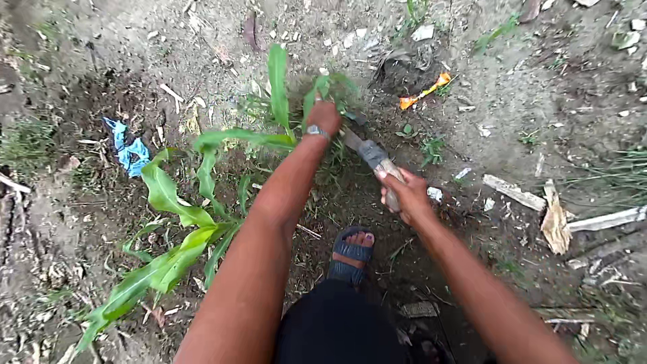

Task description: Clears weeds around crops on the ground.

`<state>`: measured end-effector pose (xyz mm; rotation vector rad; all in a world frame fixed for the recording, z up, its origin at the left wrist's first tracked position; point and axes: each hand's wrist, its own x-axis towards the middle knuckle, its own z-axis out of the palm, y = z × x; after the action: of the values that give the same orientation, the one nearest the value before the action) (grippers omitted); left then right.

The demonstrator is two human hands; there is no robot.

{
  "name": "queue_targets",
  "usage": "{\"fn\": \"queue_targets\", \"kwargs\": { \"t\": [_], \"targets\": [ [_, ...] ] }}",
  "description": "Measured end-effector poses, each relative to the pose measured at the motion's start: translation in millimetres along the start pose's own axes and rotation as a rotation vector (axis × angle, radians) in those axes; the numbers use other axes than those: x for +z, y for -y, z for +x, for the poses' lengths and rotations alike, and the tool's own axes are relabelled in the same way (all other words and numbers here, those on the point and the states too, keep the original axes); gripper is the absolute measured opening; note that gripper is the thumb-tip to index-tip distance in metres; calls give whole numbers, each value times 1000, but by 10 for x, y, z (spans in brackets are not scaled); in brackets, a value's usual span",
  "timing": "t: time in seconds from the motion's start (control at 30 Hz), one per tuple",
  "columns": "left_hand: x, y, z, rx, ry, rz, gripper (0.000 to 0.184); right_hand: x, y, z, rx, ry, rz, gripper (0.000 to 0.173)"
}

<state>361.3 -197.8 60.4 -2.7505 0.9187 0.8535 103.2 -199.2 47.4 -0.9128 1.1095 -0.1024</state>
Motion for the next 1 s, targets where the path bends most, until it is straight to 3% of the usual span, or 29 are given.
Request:
{"fn": "queue_targets", "kwargs": {
  "t": [0.17, 0.23, 0.33, 0.4, 0.47, 0.57, 0.63, 0.73, 0.83, 1.0],
  "targets": [
    [209, 521, 201, -118, -41, 57, 73, -921, -163, -600, 91, -24, 74, 36],
    [310, 772, 128, -123, -25, 60, 67, -1439, -167, -1114, 103, -72, 38, 35],
    [263, 1105, -5, -184, 65, -36, 41, -1947, -74, -1663, 109, -55, 111, 22],
    [186, 1281, -67, -230, 79, -141, 36, -1854, 11, -1620, 110, -42, 96, 22],
    [92, 1301, -104, -210, 26, -196, 34, -1370, 64, -1175, 104, -38, -20, 32],
    [-17, 840, -206, -120, 76, -120, 38, -530, 23, -323, 77, 53, -106, 25],
    [-55, 453, -215, -131, 139, -2, 50, -253, 5, -75, 7, 84, -122, 27],
    [125, 268, -213, -204, 157, 50, 59, -317, -127, -159, 76, 97, -84, 33],
    [286, 362, -182, -230, 96, -21, 47, -626, -372, -363, 247, 101, 93, 32],
    [373, 492, -215, -78, 168, 66, 37, -1135, -603, -830, 290, 42, 199, 31]
  ]
}}
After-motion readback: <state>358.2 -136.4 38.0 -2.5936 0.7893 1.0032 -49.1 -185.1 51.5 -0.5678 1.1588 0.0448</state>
